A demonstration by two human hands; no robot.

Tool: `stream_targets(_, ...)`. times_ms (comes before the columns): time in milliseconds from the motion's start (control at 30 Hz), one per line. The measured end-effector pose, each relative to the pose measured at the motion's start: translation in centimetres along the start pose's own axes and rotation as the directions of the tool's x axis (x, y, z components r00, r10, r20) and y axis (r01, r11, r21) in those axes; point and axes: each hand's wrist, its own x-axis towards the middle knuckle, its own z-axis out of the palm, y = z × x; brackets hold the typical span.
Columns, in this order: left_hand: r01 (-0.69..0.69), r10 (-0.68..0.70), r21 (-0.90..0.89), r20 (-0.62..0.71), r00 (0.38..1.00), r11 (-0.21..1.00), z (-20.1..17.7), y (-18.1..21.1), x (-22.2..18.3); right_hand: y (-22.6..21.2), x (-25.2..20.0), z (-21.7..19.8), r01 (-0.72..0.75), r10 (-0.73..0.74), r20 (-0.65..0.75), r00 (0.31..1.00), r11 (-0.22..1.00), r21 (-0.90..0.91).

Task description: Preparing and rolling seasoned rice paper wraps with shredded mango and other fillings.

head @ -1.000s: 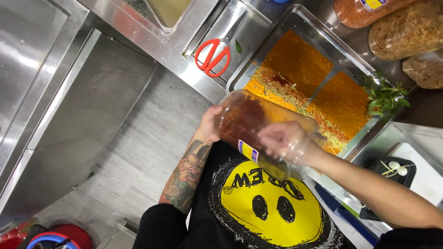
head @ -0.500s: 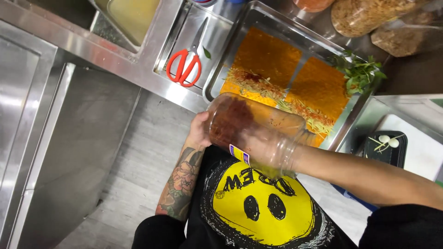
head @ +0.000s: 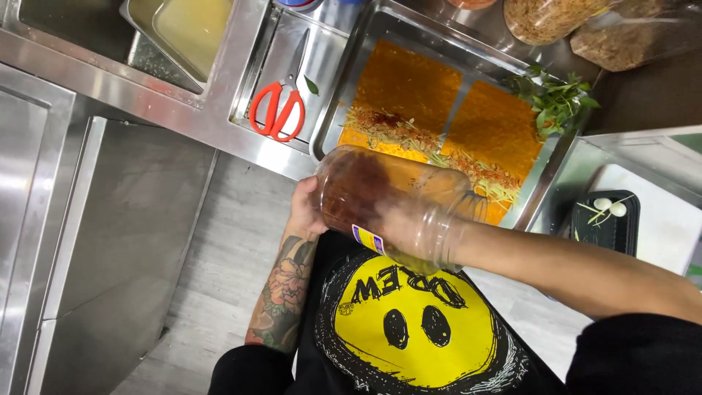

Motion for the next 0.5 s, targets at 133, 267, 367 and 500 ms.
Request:
stream_targets(133,-0.01,0.009,-0.066,-0.024,1.0,0.998,-2.7,-0.5,-0.3,3.2,-1.7,3.1,0.072,-0.016,-0.202,0.979,0.959,0.273)
stream_targets(267,-0.009,0.009,-0.068,-0.006,1.0,0.998,-2.7,-0.4,-0.2,2.8,-4.3,1.1,0.021,0.141,-0.305,0.942,0.881,0.472)
stream_targets(367,0.006,-0.005,-0.063,0.01,1.0,0.998,-2.2,-0.5,0.3,2.3,-5.5,-0.3,-0.027,0.173,-0.277,0.945,0.887,0.462)
stream_targets(500,0.005,-0.007,-0.039,-0.043,0.999,0.999,-2.3,-1.0,1.0,1.6,-7.1,-1.3,-0.065,0.172,-0.239,0.956,0.915,0.399)
